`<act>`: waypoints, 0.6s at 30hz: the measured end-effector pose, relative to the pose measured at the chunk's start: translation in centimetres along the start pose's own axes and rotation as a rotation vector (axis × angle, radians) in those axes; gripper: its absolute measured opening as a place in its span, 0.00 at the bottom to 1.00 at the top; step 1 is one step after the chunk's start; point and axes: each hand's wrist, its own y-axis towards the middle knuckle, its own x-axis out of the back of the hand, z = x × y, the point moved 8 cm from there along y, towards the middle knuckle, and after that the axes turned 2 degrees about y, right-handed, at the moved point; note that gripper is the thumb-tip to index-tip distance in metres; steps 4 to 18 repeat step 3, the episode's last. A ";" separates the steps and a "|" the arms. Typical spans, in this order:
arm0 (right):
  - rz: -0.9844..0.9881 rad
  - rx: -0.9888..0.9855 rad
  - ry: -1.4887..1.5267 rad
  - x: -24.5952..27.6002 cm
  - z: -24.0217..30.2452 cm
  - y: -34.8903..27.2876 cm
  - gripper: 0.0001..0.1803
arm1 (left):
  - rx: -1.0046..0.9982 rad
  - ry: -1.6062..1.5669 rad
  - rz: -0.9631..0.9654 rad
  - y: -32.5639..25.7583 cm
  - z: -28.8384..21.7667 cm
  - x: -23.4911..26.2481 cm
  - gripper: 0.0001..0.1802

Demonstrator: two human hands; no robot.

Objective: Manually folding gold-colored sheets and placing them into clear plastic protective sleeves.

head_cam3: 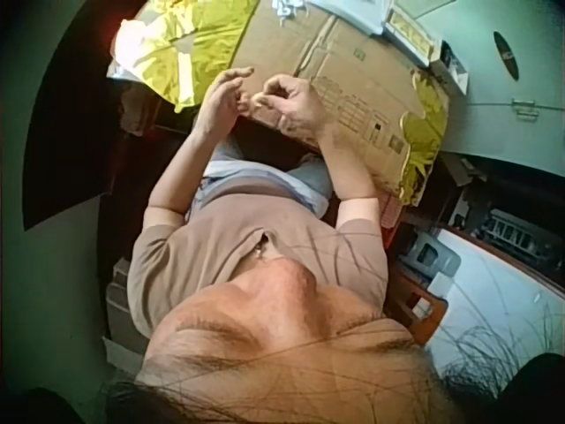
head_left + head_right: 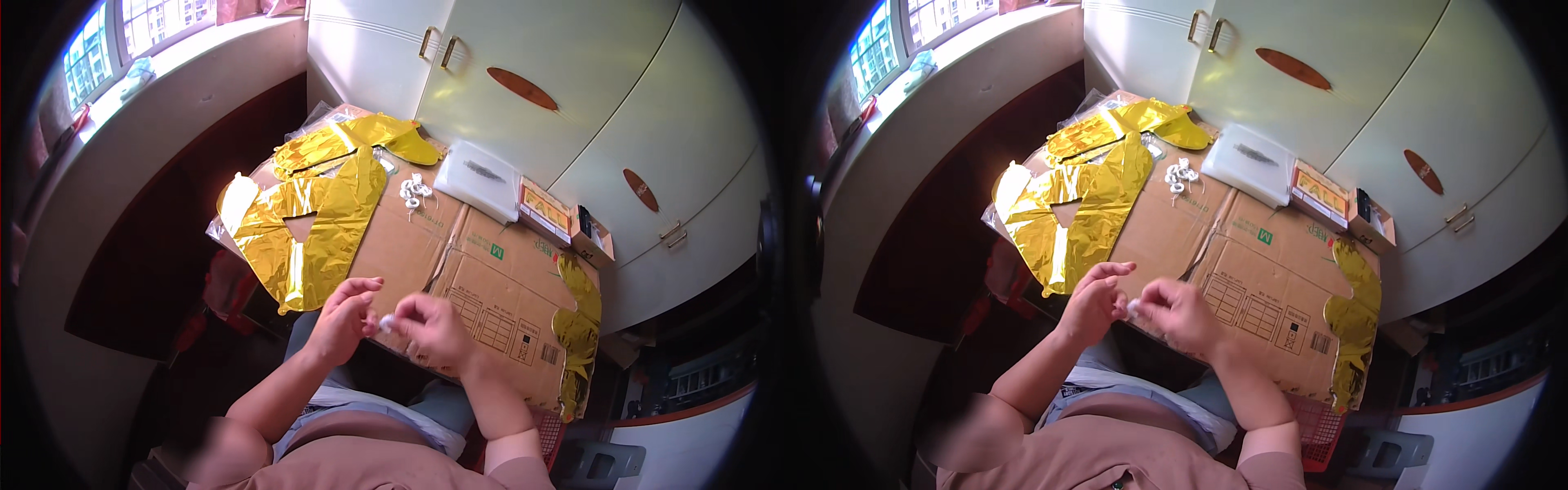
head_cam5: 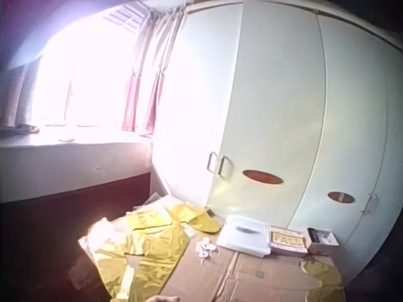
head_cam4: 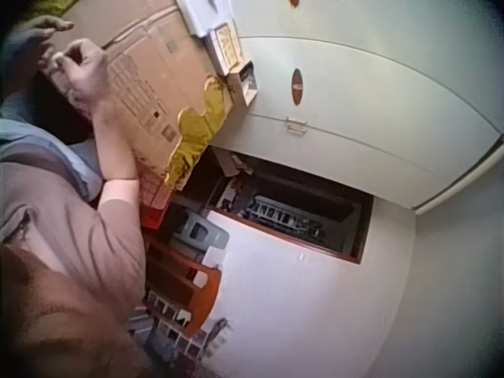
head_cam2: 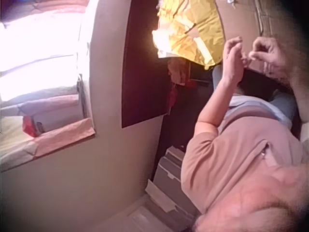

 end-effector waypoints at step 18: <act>-0.138 0.088 0.134 5.8 -4.2 8.6 0.06 | -0.030 0.086 -0.054 0.3 -0.2 2.6 0.15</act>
